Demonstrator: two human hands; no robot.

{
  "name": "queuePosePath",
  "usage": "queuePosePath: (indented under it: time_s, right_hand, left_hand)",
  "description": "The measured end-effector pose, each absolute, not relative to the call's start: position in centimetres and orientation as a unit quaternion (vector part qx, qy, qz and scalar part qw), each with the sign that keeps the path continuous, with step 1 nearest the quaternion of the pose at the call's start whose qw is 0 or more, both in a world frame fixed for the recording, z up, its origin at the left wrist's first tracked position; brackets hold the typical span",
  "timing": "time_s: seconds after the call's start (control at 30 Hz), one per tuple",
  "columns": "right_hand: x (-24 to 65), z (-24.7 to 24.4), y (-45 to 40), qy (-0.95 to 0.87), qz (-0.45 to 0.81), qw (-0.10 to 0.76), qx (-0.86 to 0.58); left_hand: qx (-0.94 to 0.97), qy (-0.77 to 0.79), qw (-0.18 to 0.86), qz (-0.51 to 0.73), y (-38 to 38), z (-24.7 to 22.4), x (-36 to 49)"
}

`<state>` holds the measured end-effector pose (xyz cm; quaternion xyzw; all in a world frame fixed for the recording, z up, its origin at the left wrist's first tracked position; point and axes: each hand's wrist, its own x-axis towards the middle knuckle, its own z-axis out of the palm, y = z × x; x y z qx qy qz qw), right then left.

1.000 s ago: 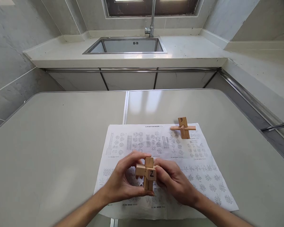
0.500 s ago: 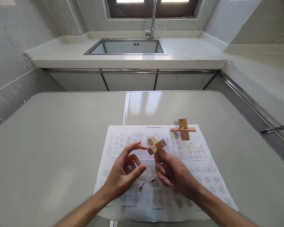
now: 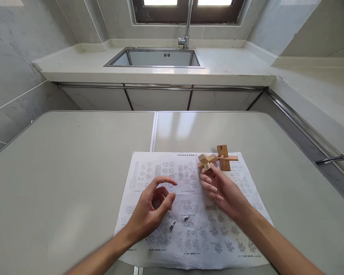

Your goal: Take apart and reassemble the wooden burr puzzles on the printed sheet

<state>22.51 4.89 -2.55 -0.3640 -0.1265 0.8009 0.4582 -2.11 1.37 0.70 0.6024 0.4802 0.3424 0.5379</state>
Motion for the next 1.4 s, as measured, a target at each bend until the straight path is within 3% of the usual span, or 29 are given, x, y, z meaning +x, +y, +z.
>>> queuePosePath:
  time_s: [0.3, 0.43, 0.63, 0.87, 1.4]
  right_hand:
    - [22.7, -2.5, 5.1, -0.102, 0.786, 0.497, -0.353]
    - [22.1, -2.1, 4.6, -0.149, 0.774, 0.476, -0.390]
    - [20.5, -1.9, 2.6, -0.401, 0.709, 0.394, -0.427]
    - [19.4, -2.3, 1.0, -0.701, 0.498, 0.298, -0.414]
    - [19.2, -2.3, 1.1, -0.709, 0.478, 0.303, -0.421]
  left_hand:
    - [0.603, 0.481, 0.545, 0.330, 1.4, 0.8, -2.1]
    - [0.602, 0.484, 0.543, 0.328, 1.4, 0.9, -2.0]
    - [0.612, 0.483, 0.540, 0.317, 1.4, 0.7, -2.0]
    - [0.627, 0.488, 0.520, 0.314, 1.6, 0.6, -1.8]
    - [0.622, 0.490, 0.528, 0.307, 1.8, 0.5, -1.9]
